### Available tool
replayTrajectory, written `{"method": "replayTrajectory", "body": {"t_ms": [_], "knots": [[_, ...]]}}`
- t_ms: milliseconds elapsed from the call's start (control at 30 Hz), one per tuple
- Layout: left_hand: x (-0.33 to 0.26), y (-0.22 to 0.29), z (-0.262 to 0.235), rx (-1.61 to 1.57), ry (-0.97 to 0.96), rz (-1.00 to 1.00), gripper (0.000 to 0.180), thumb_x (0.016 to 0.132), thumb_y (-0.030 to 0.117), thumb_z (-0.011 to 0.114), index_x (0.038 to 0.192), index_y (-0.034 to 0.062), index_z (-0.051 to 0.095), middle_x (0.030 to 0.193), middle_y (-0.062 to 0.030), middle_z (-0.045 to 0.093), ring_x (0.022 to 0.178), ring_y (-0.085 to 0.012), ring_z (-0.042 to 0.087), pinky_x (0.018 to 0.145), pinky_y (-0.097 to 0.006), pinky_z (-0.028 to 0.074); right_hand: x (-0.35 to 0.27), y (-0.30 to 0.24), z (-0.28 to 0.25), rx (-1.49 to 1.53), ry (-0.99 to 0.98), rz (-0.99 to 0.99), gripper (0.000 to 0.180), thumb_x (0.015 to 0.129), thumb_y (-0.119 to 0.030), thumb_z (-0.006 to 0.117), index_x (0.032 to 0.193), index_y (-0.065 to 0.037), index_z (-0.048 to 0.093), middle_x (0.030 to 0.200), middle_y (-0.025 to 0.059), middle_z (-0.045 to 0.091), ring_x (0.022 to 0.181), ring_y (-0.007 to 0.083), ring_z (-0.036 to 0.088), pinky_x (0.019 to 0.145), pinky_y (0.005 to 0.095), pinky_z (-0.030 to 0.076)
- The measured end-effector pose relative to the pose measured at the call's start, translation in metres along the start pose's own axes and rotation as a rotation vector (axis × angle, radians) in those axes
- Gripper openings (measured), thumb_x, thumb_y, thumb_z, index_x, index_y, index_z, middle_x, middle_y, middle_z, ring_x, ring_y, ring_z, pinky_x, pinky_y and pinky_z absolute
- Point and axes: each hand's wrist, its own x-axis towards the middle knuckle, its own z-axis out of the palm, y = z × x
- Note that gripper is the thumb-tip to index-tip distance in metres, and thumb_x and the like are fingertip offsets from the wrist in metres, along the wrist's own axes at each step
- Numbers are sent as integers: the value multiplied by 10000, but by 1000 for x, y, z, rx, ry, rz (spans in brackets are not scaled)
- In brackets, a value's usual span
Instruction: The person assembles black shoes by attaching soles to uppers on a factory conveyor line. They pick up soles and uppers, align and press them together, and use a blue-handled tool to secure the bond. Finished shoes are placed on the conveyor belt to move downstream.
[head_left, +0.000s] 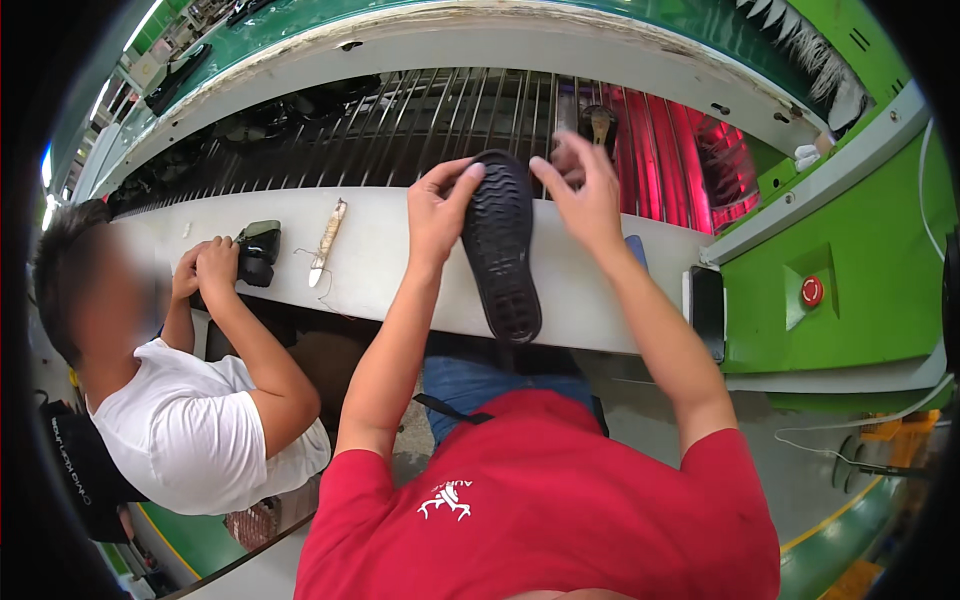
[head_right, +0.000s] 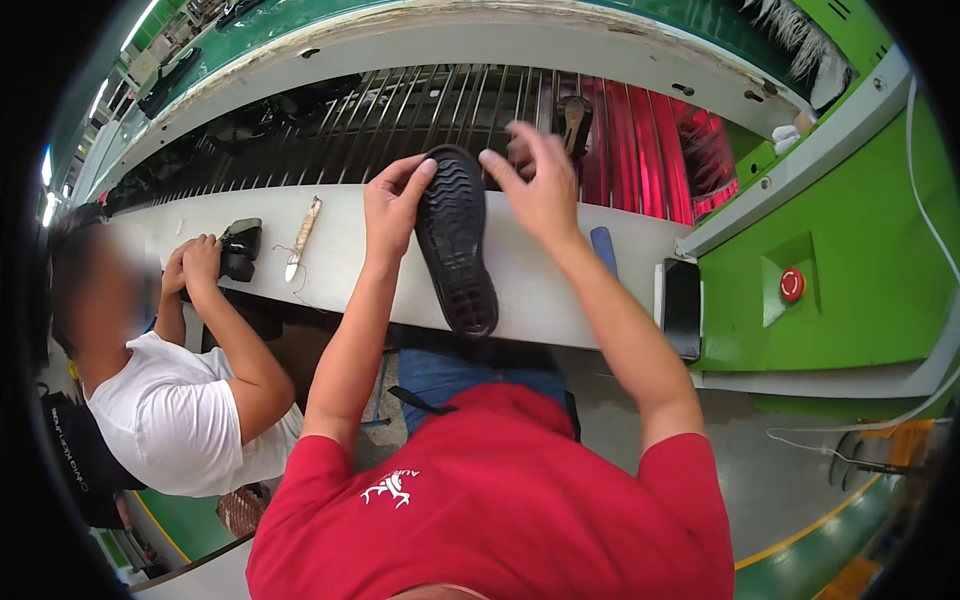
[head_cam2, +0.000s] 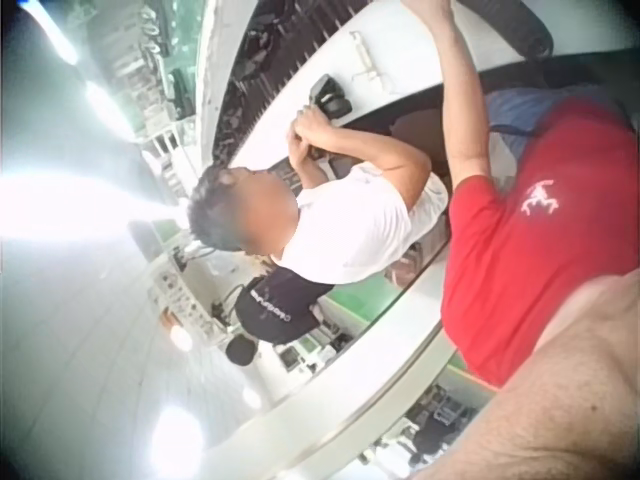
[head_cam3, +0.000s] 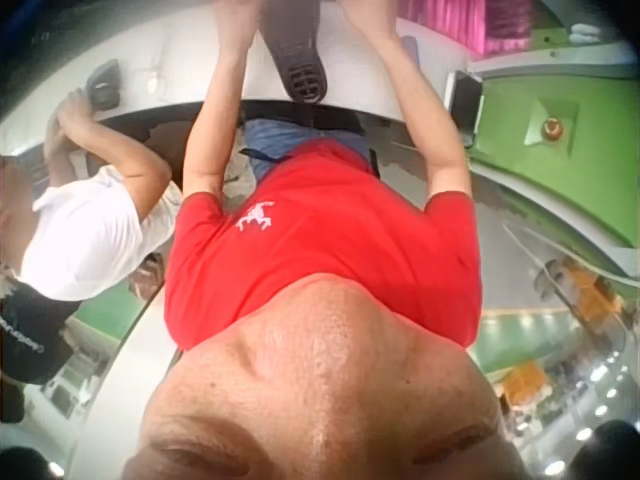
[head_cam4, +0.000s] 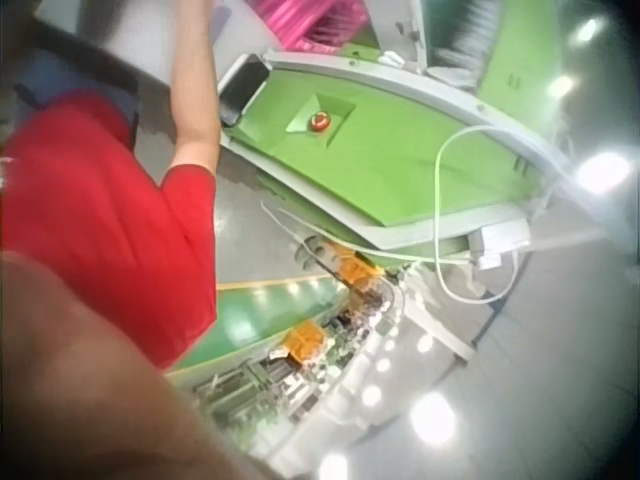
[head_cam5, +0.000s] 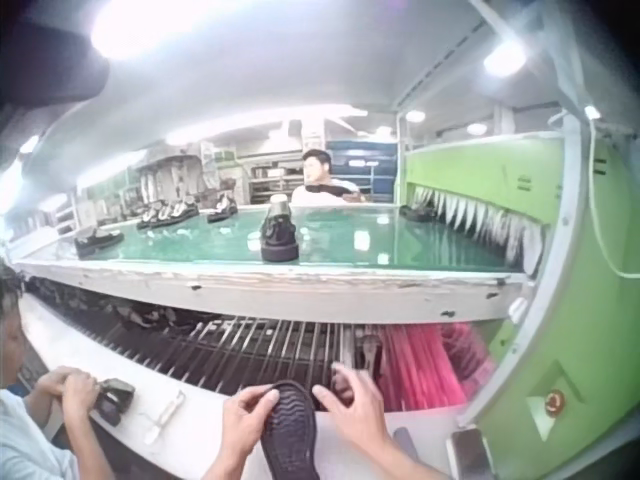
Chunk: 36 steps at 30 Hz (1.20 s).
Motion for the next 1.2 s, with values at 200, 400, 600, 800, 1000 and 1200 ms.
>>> {"method": "replayTrajectory", "body": {"t_ms": [200, 400, 600, 800, 1000, 1200], "knots": [[14, -90, -38, 116, 151, -61, 340, 982, 193, 809, 1161, -89, 747, 920, -65, 751, 821, -86, 656, 740, -242, 530, 68, 101, 22, -829, -106, 351, 1141, 820, -641, 829, 1693, -270, 194, 1522, 339, 460, 1403, 553, 471, 1117, 588, 473], [19, -92, -30, 131, 117, -69, 306, 959, 211, 827, 1086, -63, 776, 821, -47, 739, 742, -75, 641, 685, -243, 530, 98, 146, 33, -847, -272, 538, 1194, 827, -601, 816, 1715, -256, 96, 1402, 282, 649, 1319, 454, 629, 1098, 498, 525], [21, -100, -18, 261, 101, -21, 337, 945, 240, 837, 1093, -57, 781, 820, -59, 742, 750, -95, 651, 703, -274, 544, 89, 167, -25, 142, -3, 493, 765, 977, -418, 722, 1580, -53, 425, 1443, 229, 648, 1283, 355, 672, 1053, 509, 554], [10, -89, -33, 151, 111, -100, 348, 952, 204, 844, 1150, -68, 754, 913, -63, 752, 800, -95, 673, 730, -244, 544, -21, -10, -63, 1396, -124, 653, 683, 1034, -594, 606, 1429, -37, 606, 1326, 164, 700, 1174, 297, 703, 1002, 503, 590], [14, -69, -36, -172, 45, -232, 503, 962, 137, 826, 1323, -88, 557, 1055, -159, 761, 843, -163, 739, 738, -266, 595, -90, -8, -50, 945, -168, 540, 899, 867, -67, 793, 1632, -1, 326, 1415, 127, 587, 1308, 221, 593, 1112, 370, 486], [8, -17, -12, -144, -26, -145, 557, 926, 30, 822, 1354, -107, 492, 1066, -197, 756, 882, -203, 764, 794, -310, 642, -118, -8, -52, 667, -114, 391, 1079, 823, -64, 781, 1692, 41, 150, 1520, 199, 500, 1400, 267, 518, 1182, 395, 415]]}}
